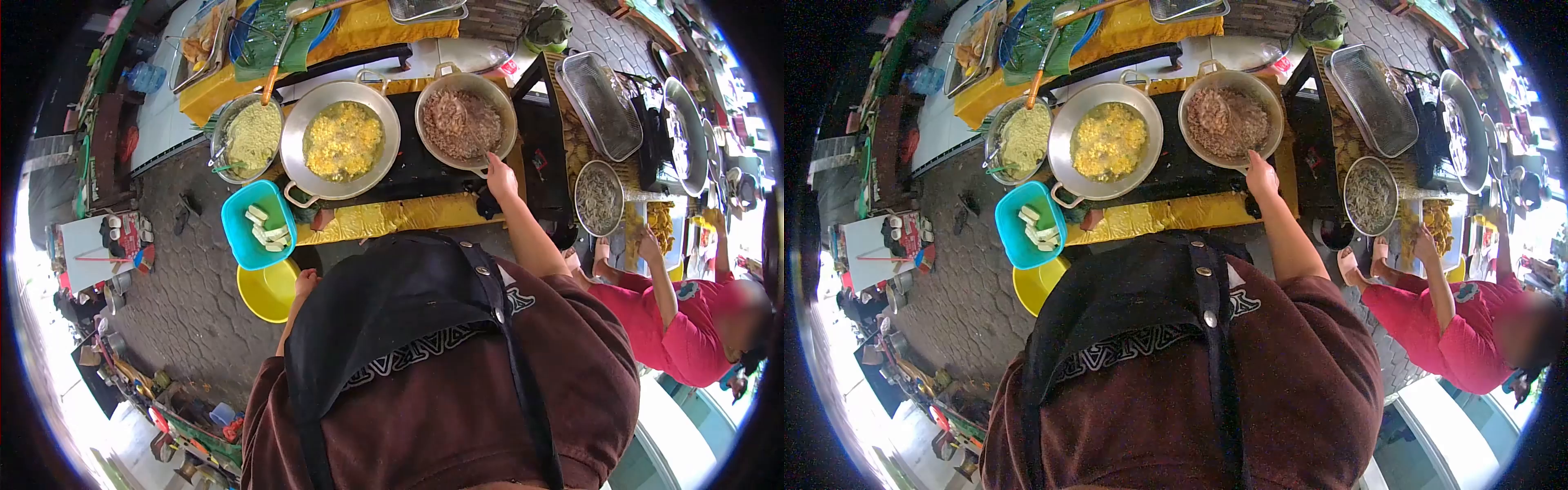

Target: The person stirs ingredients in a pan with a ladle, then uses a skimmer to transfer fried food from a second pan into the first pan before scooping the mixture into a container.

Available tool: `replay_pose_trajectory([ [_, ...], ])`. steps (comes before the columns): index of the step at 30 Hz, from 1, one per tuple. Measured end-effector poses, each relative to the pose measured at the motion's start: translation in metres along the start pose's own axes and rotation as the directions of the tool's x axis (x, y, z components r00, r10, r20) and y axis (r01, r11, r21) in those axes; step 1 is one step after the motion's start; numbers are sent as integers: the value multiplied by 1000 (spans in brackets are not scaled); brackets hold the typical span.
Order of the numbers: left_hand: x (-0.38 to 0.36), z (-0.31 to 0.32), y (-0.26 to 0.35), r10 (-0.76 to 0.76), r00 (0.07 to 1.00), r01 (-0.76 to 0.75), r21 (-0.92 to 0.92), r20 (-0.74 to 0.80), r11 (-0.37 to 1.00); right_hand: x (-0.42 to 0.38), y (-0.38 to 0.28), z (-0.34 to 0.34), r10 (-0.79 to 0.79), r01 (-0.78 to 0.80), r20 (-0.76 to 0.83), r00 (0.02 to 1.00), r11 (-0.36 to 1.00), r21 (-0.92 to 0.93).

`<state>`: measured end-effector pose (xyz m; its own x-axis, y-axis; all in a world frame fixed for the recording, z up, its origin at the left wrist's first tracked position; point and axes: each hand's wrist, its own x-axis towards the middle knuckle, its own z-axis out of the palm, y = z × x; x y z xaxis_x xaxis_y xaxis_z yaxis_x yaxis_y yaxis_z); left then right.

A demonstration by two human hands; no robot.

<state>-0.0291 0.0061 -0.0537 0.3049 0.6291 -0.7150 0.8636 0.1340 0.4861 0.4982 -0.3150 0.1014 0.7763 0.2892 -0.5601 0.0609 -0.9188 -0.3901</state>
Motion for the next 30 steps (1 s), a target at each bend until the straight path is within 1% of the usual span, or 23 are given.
replay_pose_trajectory([
  [1,3,-1,-3,17,1000,-17,8,14,1000,-4,4,3,1,-1,-2,1000,1000,-5],
  [3,5,-1,-3,35,999,-35,12,31,999,-9,12,9,-156,124,-83,984,945,-302],
  [5,2,-2,11,-16,1000,16,-16,-1,1000,-31,2,2,-158,132,-56,986,939,-318],
  [6,5,-3,12,-14,1000,15,-18,3,1000,-41,-4,0,-160,142,-28,987,934,-329],
  [9,14,-5,14,-48,998,50,-36,40,998,-46,1,19,-194,173,-24,981,921,-348],
  [10,16,-5,15,-66,997,70,-101,45,992,-48,-4,21,-189,169,-13,982,903,-395],
  [11,17,-4,16,-83,995,91,-166,50,982,-44,0,27,-188,166,-16,982,903,-397],
  [12,21,-4,14,-81,995,89,-168,53,982,-36,6,36,-143,105,-65,988,909,-404],
  [13,27,-4,9,-46,997,55,-171,57,984,-30,6,38,-99,45,-113,989,912,-407],
  [14,32,-5,5,-11,998,21,-174,60,985,-22,7,37,-71,12,-113,991,888,-459],
  [15,28,-8,11,-10,998,20,-176,59,984,-19,3,33,-73,13,-114,991,888,-460],
  [17,6,-19,35,-26,996,55,-366,84,929,-21,-10,17,-47,-42,-147,988,834,-551],
  [19,-4,-24,44,-31,997,50,-327,64,944,-30,-22,-1,-36,-66,-181,983,847,-528],
  [20,-7,-24,47,-34,998,45,-289,45,956,-34,-25,-9,-42,-86,-236,971,859,-505],
  [21,-3,-23,40,-34,998,46,-289,45,956,-37,-29,-16,-47,-103,-289,956,871,-480],
  [23,12,-17,12,-52,998,56,-108,35,993,-45,-28,-25,-37,-113,-343,939,907,-405],
  [24,16,-18,3,-51,998,54,-110,34,992,-54,-26,-26,-51,-94,-364,930,925,-369],
  [25,17,-20,-4,-27,999,28,-71,24,997,-64,-24,-27,-65,-73,-386,920,941,-332],
  [26,19,-21,-10,-3,1000,3,-32,14,999,-71,-18,-22,-67,-72,-388,919,940,-332],
  [27,13,-23,-6,-2,1000,2,-37,13,999,-74,-8,-9,-48,-72,-414,909,960,-269],
  [28,3,-26,1,-10,1000,10,6,8,1000,-69,5,6,-26,-72,-437,899,976,-206],
  [29,-3,-27,5,-18,1000,18,48,4,999,-44,37,38,-56,-5,-467,882,992,-127],
  [30,0,-26,-3,-19,1000,19,44,7,999,-37,32,34,24,-44,-271,962,997,-66],
])
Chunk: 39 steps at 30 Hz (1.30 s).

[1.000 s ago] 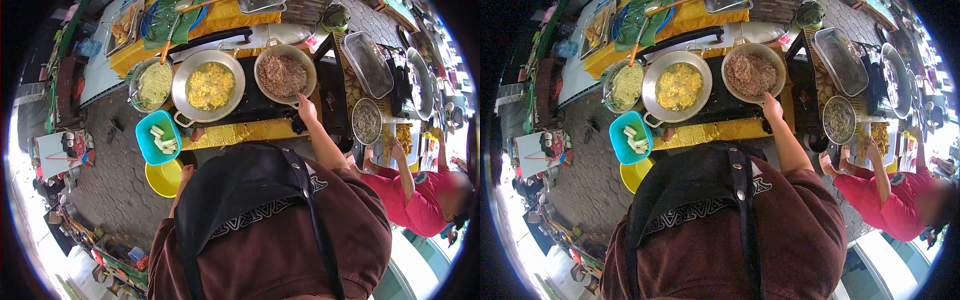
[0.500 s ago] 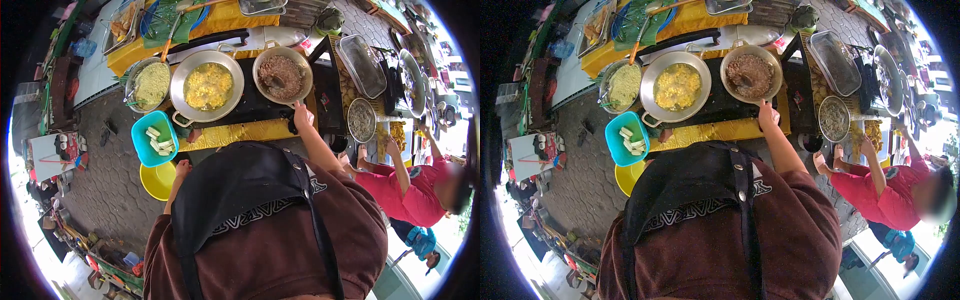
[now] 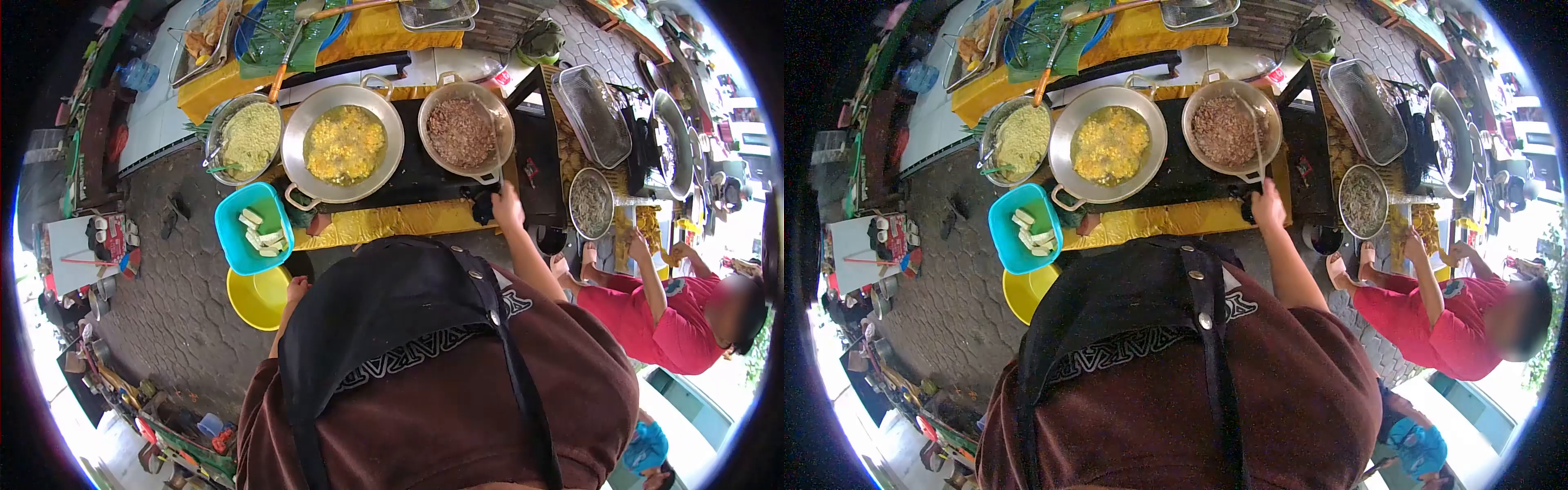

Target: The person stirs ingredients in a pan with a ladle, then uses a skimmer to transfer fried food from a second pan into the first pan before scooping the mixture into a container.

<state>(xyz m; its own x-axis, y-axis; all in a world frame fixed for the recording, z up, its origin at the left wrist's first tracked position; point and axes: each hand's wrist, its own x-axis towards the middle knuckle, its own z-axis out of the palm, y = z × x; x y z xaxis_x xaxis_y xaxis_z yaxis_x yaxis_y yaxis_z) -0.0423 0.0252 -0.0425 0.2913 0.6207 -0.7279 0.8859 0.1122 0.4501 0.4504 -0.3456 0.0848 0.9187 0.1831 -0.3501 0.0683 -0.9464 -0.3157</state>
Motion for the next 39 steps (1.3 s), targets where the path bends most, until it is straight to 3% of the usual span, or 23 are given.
replay_pose_trajectory([
  [1,9,2,-16,9,1000,-9,-3,11,1000,11,-6,-1,55,-64,219,974,997,34],
  [2,14,3,-24,19,1000,-19,-7,19,1000,22,-12,3,52,-60,219,974,998,31],
  [4,6,-1,-9,-34,999,34,-39,20,999,48,-28,20,-150,220,264,953,940,-260],
  [7,14,1,-2,-46,999,50,-150,29,987,89,-23,77,-220,278,285,933,943,-181],
  [8,19,3,-5,-17,1000,22,-235,26,972,91,-18,76,-631,718,426,649,321,-617],
  [9,11,1,6,-21,999,26,-235,26,972,87,-30,59,-631,721,430,646,319,-615],
  [11,-22,-7,52,-32,999,31,-266,1,964,74,-68,25,-198,766,740,643,183,-616],
  [13,-43,-10,77,18,999,-24,-185,-33,982,98,-55,44,125,390,523,843,527,-755],
  [14,-50,-13,88,72,996,-77,-99,-58,992,97,-46,42,147,59,322,935,832,-552],
  [15,-52,-14,88,68,996,-74,-103,-63,992,66,-63,3,260,-234,137,956,956,-177],
  [16,-54,-13,86,60,996,-66,-92,-71,994,60,-63,-7,257,-230,138,957,956,-181],
  [18,-26,-5,44,50,996,-56,-83,-71,995,56,-54,-20,330,-335,80,941,940,68],
  [21,15,14,-33,-23,999,30,-216,33,976,73,-48,-27,231,-229,85,969,973,-33],
  [22,13,14,-37,-37,998,43,-119,56,992,82,-55,-27,298,-301,69,952,953,28],
  [24,11,16,-43,-58,996,59,-22,70,998,92,-69,-24,241,-241,39,970,970,-18],
  [25,10,17,-43,-64,996,72,-148,61,986,96,-78,-22,188,-187,9,982,980,-63],
  [26,9,19,-43,-68,996,80,-272,53,959,104,-89,-19,305,-306,60,950,952,11],
  [30,-68,2,69,29,999,-31,-58,-41,998,124,-98,33,415,-423,89,906,898,122],
  [33,-77,1,102,42,997,-43,-18,-60,999,99,-115,29,326,-328,190,926,944,-20],
  [35,-80,2,114,95,994,-98,-42,-59,994,85,-113,21,351,-417,389,852,904,96],
  [36,-81,5,115,96,994,-98,-44,-56,994,82,-94,35,220,-229,308,926,973,-10],
  [37,-79,7,113,98,994,-101,-66,-56,993,69,-86,24,224,-232,305,926,973,-12],
  [39,-74,11,110,106,993,-110,-88,-52,990,43,-72,0,-172,245,256,951,925,-289],
])
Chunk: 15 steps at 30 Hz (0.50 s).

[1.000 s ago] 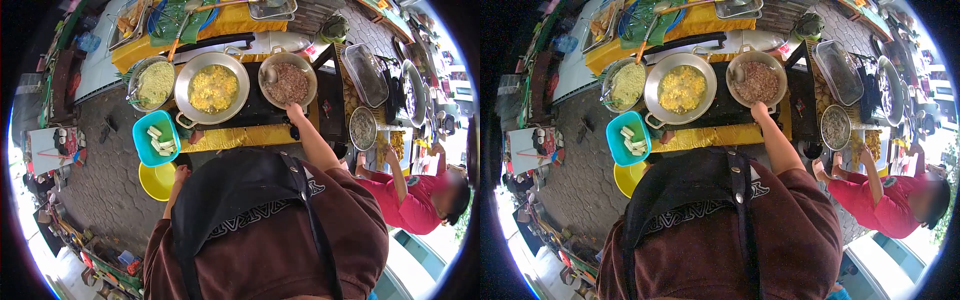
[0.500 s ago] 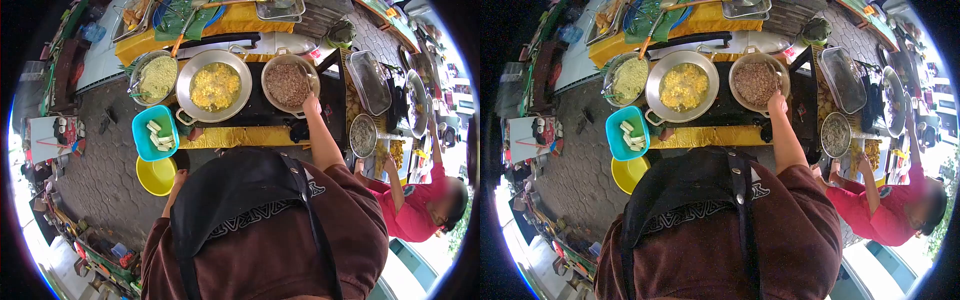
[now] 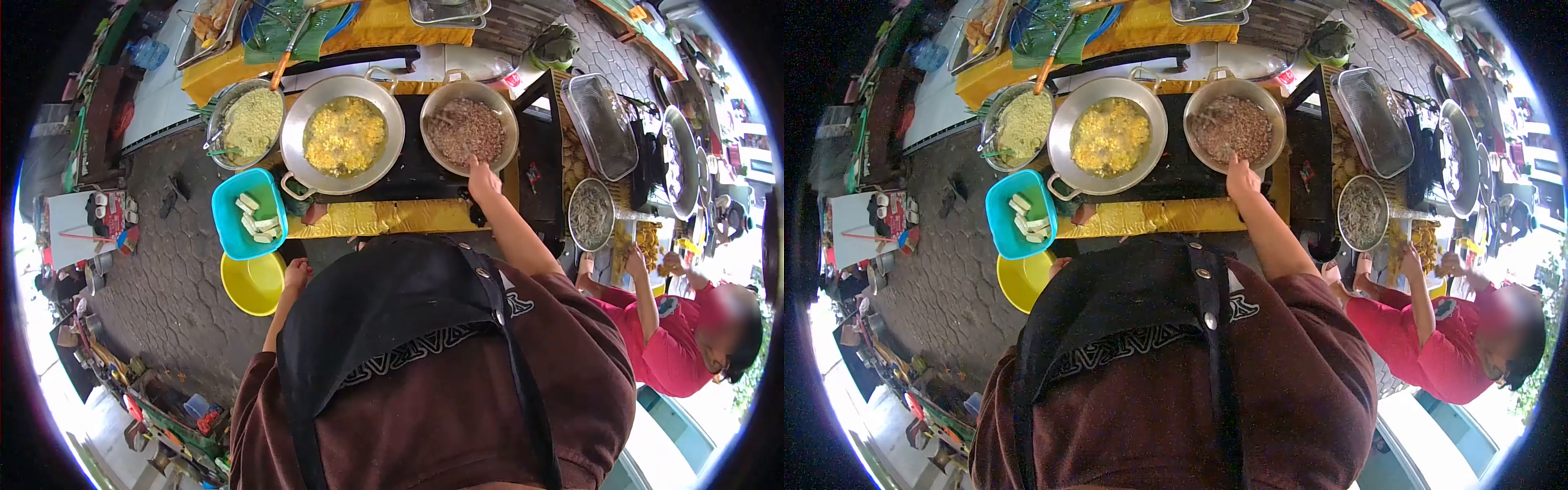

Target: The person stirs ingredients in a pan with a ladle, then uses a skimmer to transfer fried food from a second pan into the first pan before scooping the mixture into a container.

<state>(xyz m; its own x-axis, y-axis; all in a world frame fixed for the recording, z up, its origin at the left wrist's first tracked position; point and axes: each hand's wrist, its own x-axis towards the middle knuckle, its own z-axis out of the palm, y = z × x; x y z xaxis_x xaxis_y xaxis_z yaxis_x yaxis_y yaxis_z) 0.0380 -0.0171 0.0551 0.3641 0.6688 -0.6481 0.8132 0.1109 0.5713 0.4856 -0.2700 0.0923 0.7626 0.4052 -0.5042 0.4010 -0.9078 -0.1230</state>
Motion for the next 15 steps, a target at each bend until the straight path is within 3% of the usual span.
replay_pose_trajectory([
  [1,3,2,-7,-27,1000,27,27,8,999,-9,10,-4,-35,36,7,999,994,-99],
  [3,17,6,-28,-49,999,48,56,19,997,-42,26,-20,-61,61,4,998,991,-120],
  [5,47,12,-71,-215,975,224,-239,61,945,-72,40,-29,-86,85,4,996,987,-139],
  [6,63,16,-100,-212,975,222,-235,67,946,-85,47,-29,-91,95,35,995,984,-151],
  [8,87,23,-140,-55,993,66,-104,105,992,-97,55,-22,-87,97,66,994,982,-161],
  [12,85,24,-114,-104,989,107,-26,101,994,-86,46,12,20,-13,67,998,995,-97],
  [15,68,19,-67,-158,982,169,-101,107,980,-55,37,12,95,-98,-37,995,992,-84],
])
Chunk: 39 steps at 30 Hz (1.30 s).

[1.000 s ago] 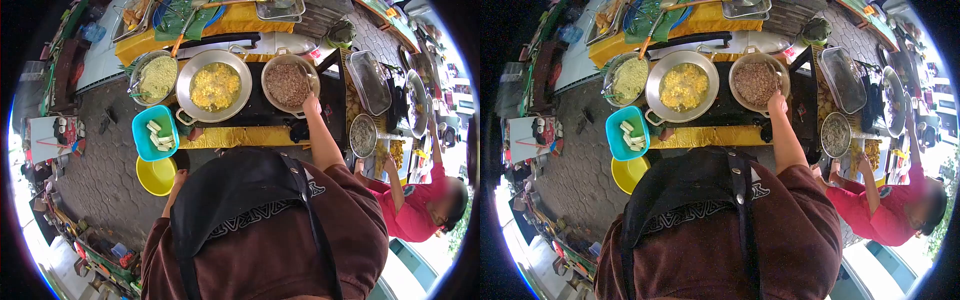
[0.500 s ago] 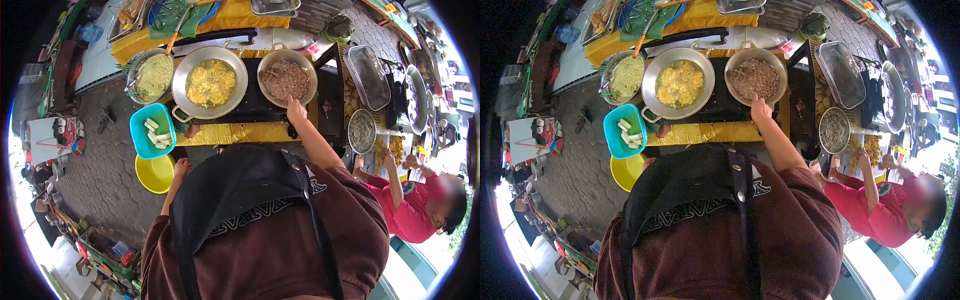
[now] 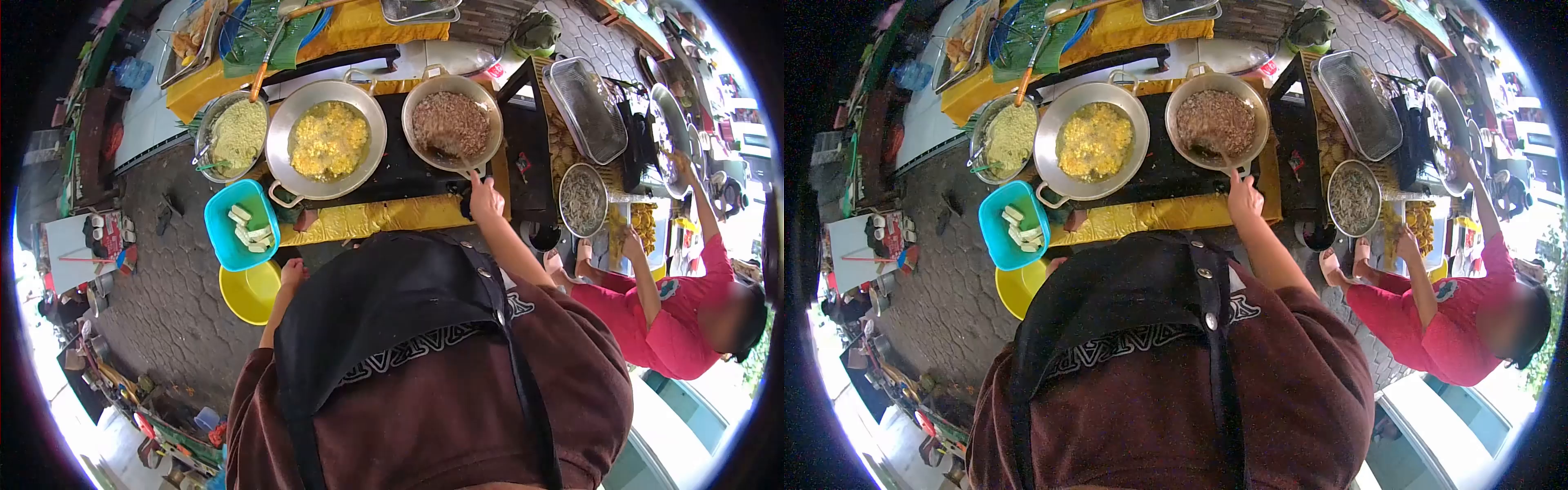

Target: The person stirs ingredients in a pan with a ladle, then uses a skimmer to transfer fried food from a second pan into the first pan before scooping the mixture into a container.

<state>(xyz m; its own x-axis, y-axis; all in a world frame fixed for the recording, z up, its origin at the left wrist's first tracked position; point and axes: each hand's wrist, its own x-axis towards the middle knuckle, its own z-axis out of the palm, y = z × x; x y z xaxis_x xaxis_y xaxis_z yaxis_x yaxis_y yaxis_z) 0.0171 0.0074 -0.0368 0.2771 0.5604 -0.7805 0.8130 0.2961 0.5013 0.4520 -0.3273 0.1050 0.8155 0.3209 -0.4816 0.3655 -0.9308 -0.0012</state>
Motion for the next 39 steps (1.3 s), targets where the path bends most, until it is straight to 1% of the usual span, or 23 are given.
replay_pose_trajectory([
  [1,-29,0,35,142,990,-139,94,-25,986,6,0,-3,21,-18,-53,998,998,57],
  [2,-46,0,58,284,958,-273,188,-31,943,8,3,-12,10,-9,-65,998,1000,22],
  [3,-45,0,61,287,958,-277,194,-26,941,6,8,-27,1,-2,-80,997,1000,-13],
  [6,-46,4,68,312,950,-305,163,-20,938,-20,23,-82,-54,50,-25,998,987,-151],
  [9,-54,13,66,304,951,-295,139,-52,946,-23,43,-85,-113,124,57,992,951,-283],
  [11,-50,15,47,358,933,-349,169,-26,922,-13,41,-65,-106,119,62,992,953,-278],
  [12,-11,11,13,359,933,-351,163,-27,922,-5,38,-56,-105,120,68,992,955,-272],
  [14,44,17,-54,95,995,-96,97,11,991,10,30,-50,-89,89,11,996,958,-271],
  [17,19,10,-37,34,999,-34,109,0,993,17,28,-65,-77,58,-68,995,968,-244],
  [19,5,9,-29,13,999,-8,134,-36,991,12,40,-81,-118,86,-99,988,954,-286],
  [21,5,12,-28,-1,997,12,154,-72,988,4,49,-96,-120,99,-51,991,946,-310],
  [23,14,19,-44,6,996,-4,24,-86,1000,10,58,-89,-119,95,-54,991,942,-322],
  [25,14,25,-45,23,998,-22,28,-55,999,18,62,-75,-114,89,-56,992,937,-339],
  [27,15,34,-47,39,999,-38,23,-28,999,36,54,-67,-136,91,-119,984,942,-324],
  [29,18,38,-50,98,995,-95,98,-25,991,49,49,-65,-137,84,-142,980,942,-326],
  [30,0,37,-34,94,995,-90,98,-31,991,49,47,-72,-143,80,-172,975,941,-328],
  [31,-34,36,2,99,994,-98,27,-55,995,48,45,-78,-146,73,-203,968,942,-328],
  [32,-57,37,29,106,991,-109,-42,-77,993,48,50,-82,-143,84,-209,967,960,-268],
  [33,-56,36,29,108,991,-112,-39,-76,993,43,53,-89,-139,81,-210,968,961,-265],
  [35,-43,36,17,70,994,-71,-10,-84,997,28,59,-103,-124,107,-33,992,942,-317],
  [36,-39,37,14,71,994,-72,-9,-84,997,20,61,-103,-137,134,14,991,937,-322],
  [38,-34,40,8,-79,995,65,-211,-62,975,11,60,-82,-153,153,23,988,939,-309],
  [39,-16,43,-15,-78,995,64,-211,-60,975,11,57,-71,-169,171,31,985,939,-298],
])
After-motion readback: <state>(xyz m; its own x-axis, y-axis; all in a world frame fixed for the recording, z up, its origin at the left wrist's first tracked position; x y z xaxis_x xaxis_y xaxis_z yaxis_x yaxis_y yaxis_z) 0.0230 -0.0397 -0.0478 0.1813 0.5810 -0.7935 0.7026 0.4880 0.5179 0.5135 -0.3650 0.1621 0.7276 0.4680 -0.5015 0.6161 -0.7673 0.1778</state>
